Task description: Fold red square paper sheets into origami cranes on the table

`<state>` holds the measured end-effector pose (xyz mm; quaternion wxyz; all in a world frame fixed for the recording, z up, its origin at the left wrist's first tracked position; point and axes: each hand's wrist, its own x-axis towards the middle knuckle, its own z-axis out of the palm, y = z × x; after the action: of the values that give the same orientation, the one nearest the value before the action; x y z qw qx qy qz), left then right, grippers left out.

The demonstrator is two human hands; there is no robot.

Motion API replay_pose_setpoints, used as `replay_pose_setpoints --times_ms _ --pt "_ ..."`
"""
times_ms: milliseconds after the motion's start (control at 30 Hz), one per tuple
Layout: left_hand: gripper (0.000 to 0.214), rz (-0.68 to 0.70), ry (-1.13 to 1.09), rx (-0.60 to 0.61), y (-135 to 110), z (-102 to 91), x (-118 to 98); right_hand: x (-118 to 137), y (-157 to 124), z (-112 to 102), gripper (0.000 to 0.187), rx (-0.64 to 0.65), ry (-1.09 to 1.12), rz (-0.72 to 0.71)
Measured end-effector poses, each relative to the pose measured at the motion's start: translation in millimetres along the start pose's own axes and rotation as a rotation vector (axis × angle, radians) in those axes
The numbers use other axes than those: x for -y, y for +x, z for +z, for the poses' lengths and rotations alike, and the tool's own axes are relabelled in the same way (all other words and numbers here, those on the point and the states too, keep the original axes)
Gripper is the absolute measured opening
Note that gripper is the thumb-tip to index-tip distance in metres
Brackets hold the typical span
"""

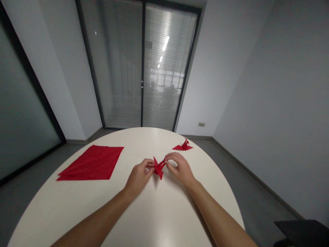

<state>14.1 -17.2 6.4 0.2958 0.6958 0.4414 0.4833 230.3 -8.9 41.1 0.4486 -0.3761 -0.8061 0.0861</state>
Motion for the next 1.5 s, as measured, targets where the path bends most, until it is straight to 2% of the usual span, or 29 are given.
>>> replay_pose_setpoints --times_ms 133,667,767,900,1067,1267,1500 --pt "0.018 0.004 0.008 -0.005 0 -0.2 -1 1 -1 -1 0.008 0.016 -0.058 -0.025" --pt "0.017 0.035 0.013 0.016 1 -0.1 1 -4 -1 1 0.006 0.063 0.077 -0.04" --pt "0.017 0.037 0.003 0.02 0 -0.2 0 -5 -1 2 0.008 0.057 0.146 0.028" --pt "0.018 0.039 -0.01 0.034 -1 -0.7 -2 -9 -1 8 0.01 0.02 0.278 0.19" --pt "0.018 0.011 -0.028 0.041 -1 -0.5 -2 -12 -1 16 0.021 -0.034 0.469 0.335" --pt "0.018 -0.029 -0.088 0.024 1 0.5 -2 -10 -1 19 0.03 0.023 0.603 0.385" --pt "0.019 -0.067 -0.138 0.037 1 1.4 0 -13 -2 22 0.034 0.028 0.629 0.433"
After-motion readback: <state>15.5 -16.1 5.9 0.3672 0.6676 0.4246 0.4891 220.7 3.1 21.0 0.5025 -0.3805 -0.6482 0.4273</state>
